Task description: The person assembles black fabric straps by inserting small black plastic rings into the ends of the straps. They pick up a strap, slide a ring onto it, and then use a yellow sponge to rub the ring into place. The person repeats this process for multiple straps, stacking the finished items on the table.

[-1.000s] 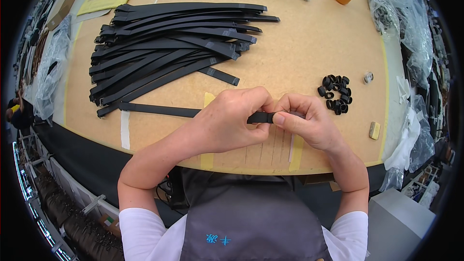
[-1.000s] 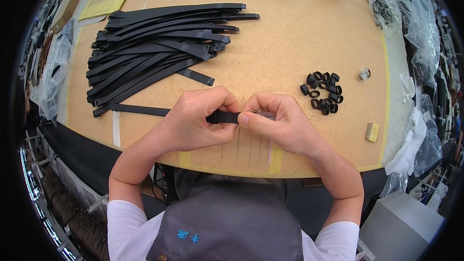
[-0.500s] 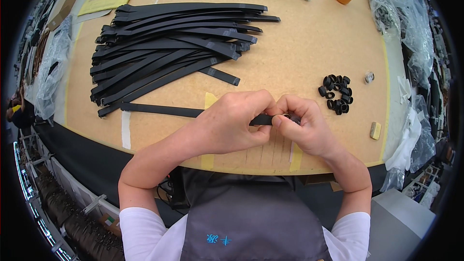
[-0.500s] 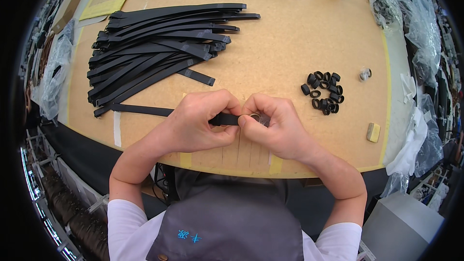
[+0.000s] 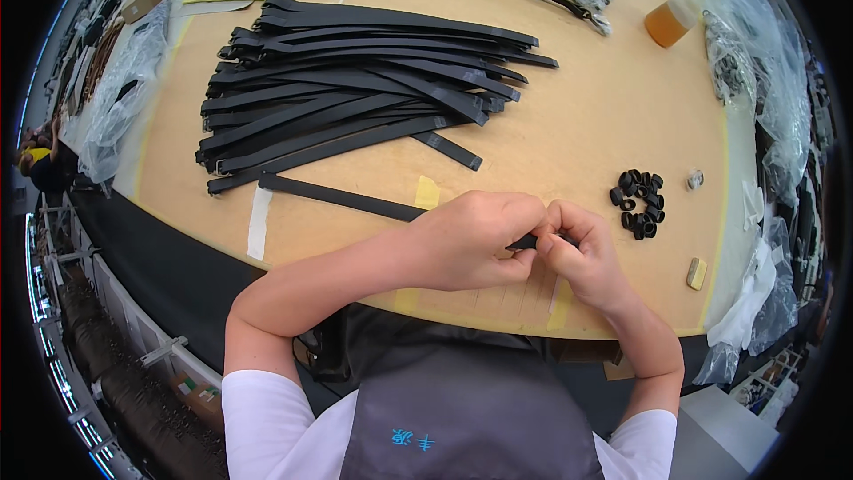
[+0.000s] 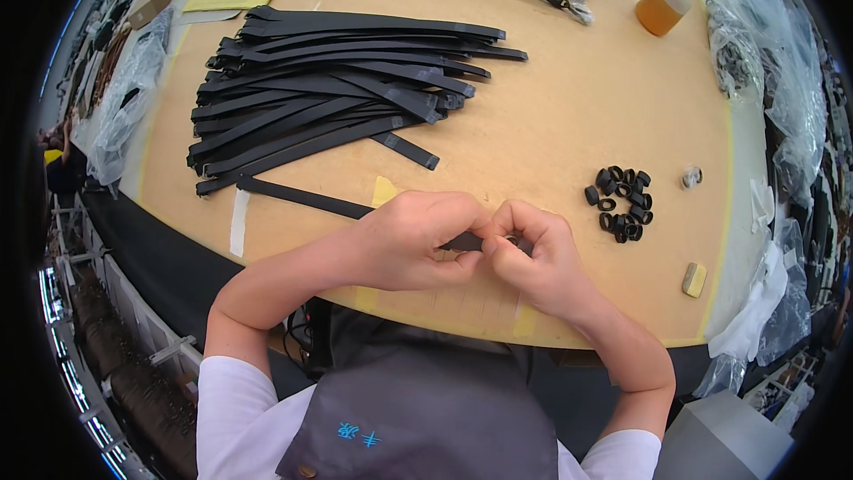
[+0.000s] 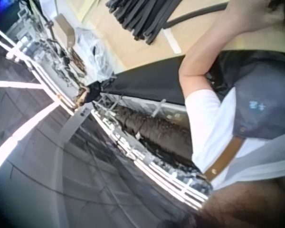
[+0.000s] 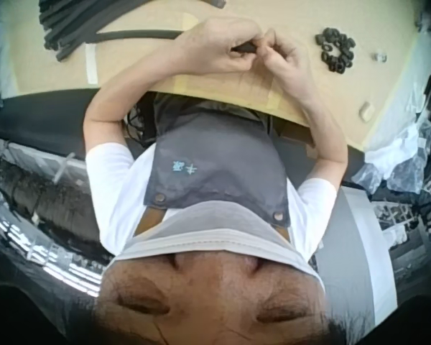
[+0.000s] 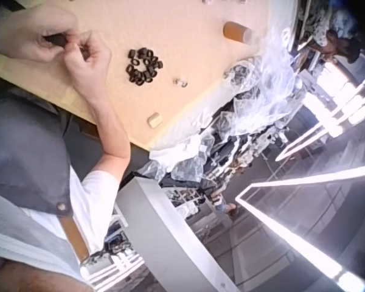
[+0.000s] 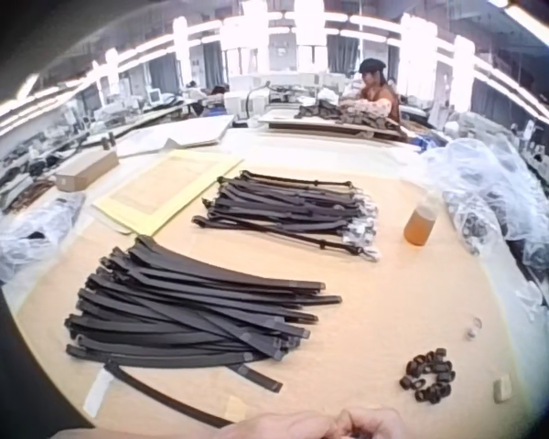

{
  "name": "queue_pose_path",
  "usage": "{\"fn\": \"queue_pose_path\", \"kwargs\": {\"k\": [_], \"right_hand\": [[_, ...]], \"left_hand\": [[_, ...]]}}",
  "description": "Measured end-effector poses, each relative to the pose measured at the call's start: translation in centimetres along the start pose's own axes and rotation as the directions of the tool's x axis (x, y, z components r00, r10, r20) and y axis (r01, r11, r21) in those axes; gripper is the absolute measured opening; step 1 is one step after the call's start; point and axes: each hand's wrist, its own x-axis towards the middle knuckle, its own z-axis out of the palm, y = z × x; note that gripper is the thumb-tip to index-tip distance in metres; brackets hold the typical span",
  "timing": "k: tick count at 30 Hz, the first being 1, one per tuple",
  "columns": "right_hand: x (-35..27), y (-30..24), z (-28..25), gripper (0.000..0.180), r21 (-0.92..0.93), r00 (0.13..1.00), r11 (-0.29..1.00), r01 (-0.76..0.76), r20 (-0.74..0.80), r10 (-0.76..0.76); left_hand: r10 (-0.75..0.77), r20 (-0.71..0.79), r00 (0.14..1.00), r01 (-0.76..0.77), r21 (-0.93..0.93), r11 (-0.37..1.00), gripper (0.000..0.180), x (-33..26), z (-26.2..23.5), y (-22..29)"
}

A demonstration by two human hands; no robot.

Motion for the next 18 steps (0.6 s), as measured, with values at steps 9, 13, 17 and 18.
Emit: {"fn": "queue_pose_path", "kwargs": {"k": [9,13,17,18], "right_hand": [[-0.1,-1.9,-1.1,0.027,-0.220,0.970,0.975,-0.038,0.228,0.090],[-0.3,-1.6,-1.0,0.032,-0.145,0.964,0.989,-0.017,0.261,0.055],[-0.8,-0.8,-0.5,0.033,0.031,0.981,0.998,-0.053,0.186,0.047],[-0.9,-0.5,-0.2,0.034,0.059,0.985,0.998,-0.031,0.171,0.020]], "left_hand": [[0.080,-0.046,0.996,-0.081,-0.017,0.997,0.019,-0.7,0.3,-0.1],[0.097,-0.051,0.994,-0.099,-0.042,0.994,0.019,-1.0,0.7,-0.5],[0.042,0.011,0.999,-0.040,-0.162,0.986,0.019,-0.6,-0.1,-0.1],[0.036,0.031,0.999,-0.030,-0.191,0.981,0.019,-0.5,-0.3,0.1]]}}
